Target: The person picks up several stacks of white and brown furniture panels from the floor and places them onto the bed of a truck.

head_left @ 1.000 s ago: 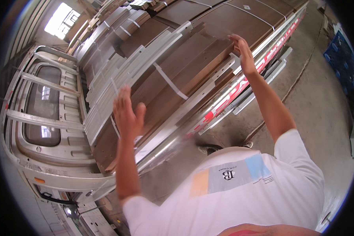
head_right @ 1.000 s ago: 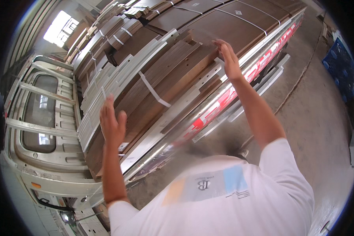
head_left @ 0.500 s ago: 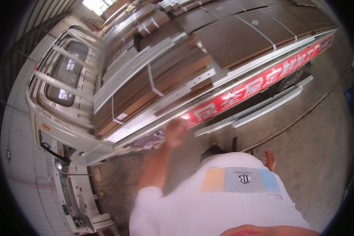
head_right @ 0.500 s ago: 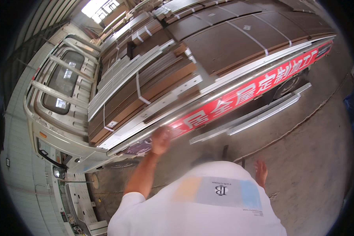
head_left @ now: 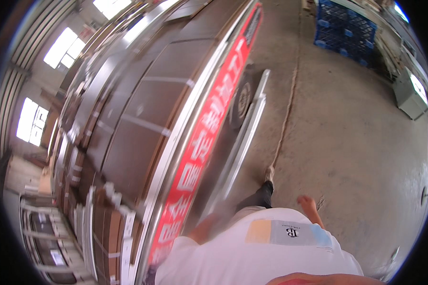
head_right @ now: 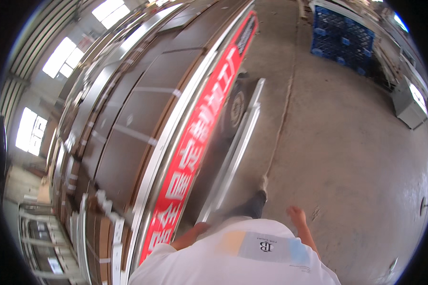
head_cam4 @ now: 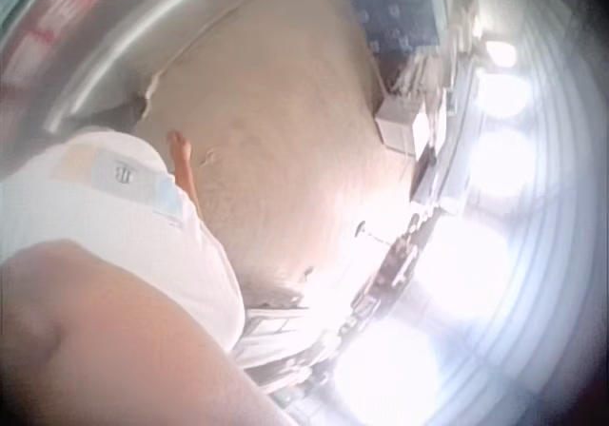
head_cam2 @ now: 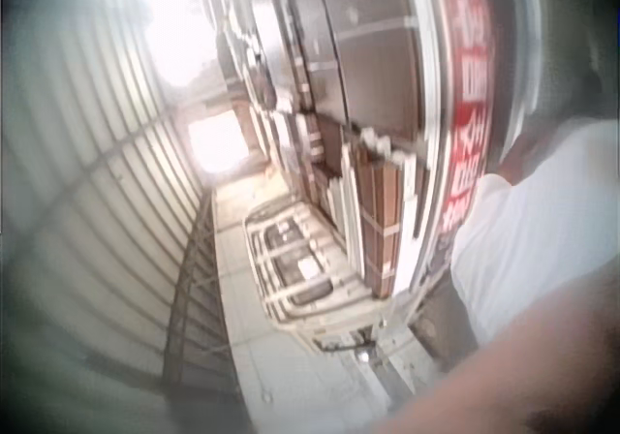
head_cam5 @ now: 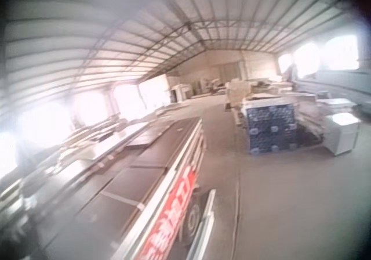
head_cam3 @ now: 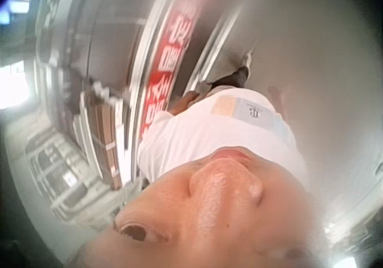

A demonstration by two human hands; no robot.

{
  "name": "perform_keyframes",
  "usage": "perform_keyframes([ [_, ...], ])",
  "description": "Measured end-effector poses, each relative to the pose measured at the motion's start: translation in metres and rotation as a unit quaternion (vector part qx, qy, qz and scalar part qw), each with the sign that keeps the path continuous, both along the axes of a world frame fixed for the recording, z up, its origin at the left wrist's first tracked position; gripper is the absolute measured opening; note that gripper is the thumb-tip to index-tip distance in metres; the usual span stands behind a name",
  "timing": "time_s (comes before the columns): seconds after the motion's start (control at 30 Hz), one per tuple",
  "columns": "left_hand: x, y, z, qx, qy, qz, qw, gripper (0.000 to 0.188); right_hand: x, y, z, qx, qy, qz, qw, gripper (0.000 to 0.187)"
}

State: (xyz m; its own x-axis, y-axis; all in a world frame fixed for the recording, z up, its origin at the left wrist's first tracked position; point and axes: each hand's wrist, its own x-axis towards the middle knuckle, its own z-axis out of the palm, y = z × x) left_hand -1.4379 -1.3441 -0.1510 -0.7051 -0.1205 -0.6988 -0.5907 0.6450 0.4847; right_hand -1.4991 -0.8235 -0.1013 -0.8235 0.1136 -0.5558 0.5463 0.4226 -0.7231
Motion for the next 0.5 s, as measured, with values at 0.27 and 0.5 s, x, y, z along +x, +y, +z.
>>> perform_keyframes([
  [0.27, -0.345, 0.097, -0.062, -0.043, 0.098, -0.189, 0.976, 0.029, -0.030, 0.141, -0.020, 0.094, -0.155, -0.162, 0.970, 0.034],
  [0.5, -0.638, 0.319, 0.065, 0.190, 0.099, -0.193, 0.958, 0.037, -0.191, 0.226, -0.038, 0.046, -0.160, -0.308, 0.937, 0.031],
])
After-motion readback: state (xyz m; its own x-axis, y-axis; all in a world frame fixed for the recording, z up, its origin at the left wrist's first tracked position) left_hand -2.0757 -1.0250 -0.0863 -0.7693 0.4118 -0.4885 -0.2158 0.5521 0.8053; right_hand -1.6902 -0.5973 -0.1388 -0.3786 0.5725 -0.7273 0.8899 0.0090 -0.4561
